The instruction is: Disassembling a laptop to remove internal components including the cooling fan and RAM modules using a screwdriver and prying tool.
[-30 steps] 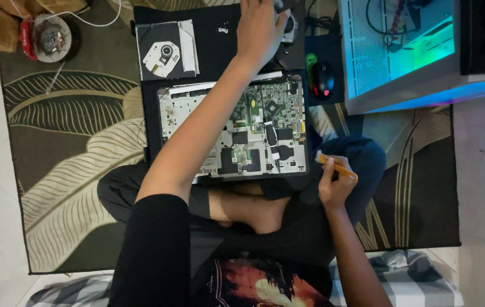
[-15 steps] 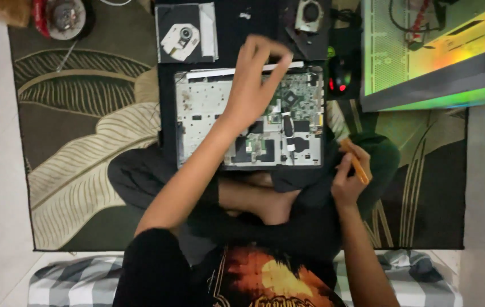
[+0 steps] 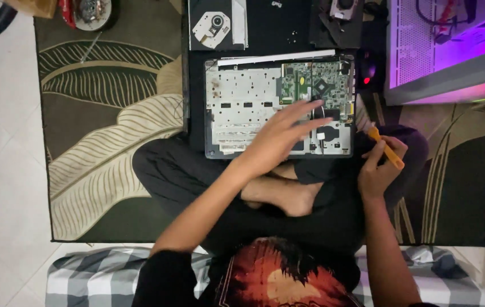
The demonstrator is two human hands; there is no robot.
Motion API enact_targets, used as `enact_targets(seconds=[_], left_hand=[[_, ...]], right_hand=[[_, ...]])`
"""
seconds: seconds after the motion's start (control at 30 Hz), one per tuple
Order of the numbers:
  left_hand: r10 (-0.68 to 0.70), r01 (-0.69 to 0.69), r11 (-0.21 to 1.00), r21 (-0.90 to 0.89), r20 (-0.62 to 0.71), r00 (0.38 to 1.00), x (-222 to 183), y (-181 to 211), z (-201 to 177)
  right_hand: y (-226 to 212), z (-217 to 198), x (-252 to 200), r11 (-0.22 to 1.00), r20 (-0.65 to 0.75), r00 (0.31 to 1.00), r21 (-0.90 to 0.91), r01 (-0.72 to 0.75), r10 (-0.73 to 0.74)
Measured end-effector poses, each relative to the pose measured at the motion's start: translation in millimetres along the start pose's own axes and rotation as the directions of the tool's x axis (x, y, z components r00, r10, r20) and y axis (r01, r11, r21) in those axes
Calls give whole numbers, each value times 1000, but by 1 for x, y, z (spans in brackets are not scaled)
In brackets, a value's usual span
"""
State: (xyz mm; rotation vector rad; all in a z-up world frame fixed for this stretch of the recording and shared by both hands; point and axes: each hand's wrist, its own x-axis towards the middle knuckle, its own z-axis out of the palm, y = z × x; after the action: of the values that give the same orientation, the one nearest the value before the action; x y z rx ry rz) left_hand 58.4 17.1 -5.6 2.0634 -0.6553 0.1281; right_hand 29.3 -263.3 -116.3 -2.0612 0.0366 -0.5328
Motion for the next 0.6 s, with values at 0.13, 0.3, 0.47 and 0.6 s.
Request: enact_targets(seconds=[0.13,0.3,0.47,0.6], left_hand=[[137,-178,962,206,199,970,28,-34,24],[132,-203,948,246,275,952,47,-57,30],[130,-163,971,176,187,974,41,-41,10],[-133,140,973,-182,48,990,14,-25,-19]], right_hand=[[-4,-1,-3,998,1,1000,-51,30,-30],[-3,2,-2,994,-10,1000,-110,29,-30],[4,1,-2,990,-4,999,-134,49,-50],[7,-1,-4,997,-31,999,-76,11,-13]])
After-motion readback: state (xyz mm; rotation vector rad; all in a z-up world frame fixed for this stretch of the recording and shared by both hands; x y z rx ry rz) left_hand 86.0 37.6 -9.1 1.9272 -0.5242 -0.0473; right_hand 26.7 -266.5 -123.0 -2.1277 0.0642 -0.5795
